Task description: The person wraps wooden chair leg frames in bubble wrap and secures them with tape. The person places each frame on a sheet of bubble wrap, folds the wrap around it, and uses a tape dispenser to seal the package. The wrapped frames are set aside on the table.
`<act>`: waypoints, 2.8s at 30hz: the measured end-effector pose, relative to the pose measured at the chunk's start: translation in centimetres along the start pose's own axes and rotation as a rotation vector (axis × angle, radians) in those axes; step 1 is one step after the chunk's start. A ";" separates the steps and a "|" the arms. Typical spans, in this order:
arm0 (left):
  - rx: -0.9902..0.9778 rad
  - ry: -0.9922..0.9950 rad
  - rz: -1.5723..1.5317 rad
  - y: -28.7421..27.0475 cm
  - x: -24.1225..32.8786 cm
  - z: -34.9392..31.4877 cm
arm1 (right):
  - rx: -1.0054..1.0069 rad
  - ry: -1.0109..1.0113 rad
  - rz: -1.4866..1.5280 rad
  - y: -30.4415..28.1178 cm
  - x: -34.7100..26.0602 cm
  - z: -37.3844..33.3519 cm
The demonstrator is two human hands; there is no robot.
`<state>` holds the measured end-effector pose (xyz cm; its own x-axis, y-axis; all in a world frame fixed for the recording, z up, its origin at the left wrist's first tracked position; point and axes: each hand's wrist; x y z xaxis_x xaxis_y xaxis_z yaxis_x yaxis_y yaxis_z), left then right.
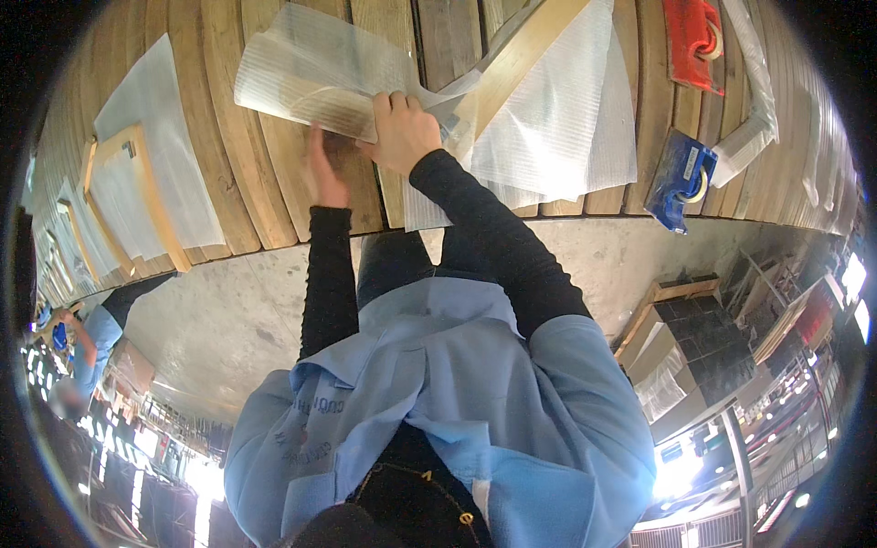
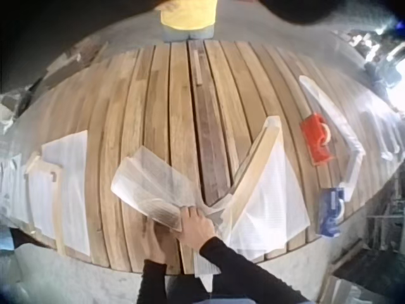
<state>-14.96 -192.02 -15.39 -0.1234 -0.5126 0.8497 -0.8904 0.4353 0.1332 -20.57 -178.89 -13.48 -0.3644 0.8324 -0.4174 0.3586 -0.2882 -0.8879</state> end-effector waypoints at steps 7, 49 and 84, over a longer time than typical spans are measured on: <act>-0.144 -0.336 -0.027 3.1 0.6 0.9 | -0.064 -0.087 0.173 -1.1 2.6 0.3; -0.590 0.496 0.626 1.1 2.6 -8.8 | 0.522 0.941 -0.004 -23.3 47.0 -2.1; -0.454 0.619 0.666 -1.0 5.0 -8.5 | 0.209 0.298 1.239 -16.5 13.9 3.1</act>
<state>-10.98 -188.70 -6.95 -0.1705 0.3538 0.9197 -0.4566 0.7987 -0.3919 -34.21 -163.98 -5.22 0.3266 0.0237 -0.9449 0.1676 -0.9853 0.0333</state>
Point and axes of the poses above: each hand's wrist, its own z-axis towards the middle knuckle, its own y-axis out of the palm, x = y × z, and after that the axes turned 5 degrees about -z, right-handed
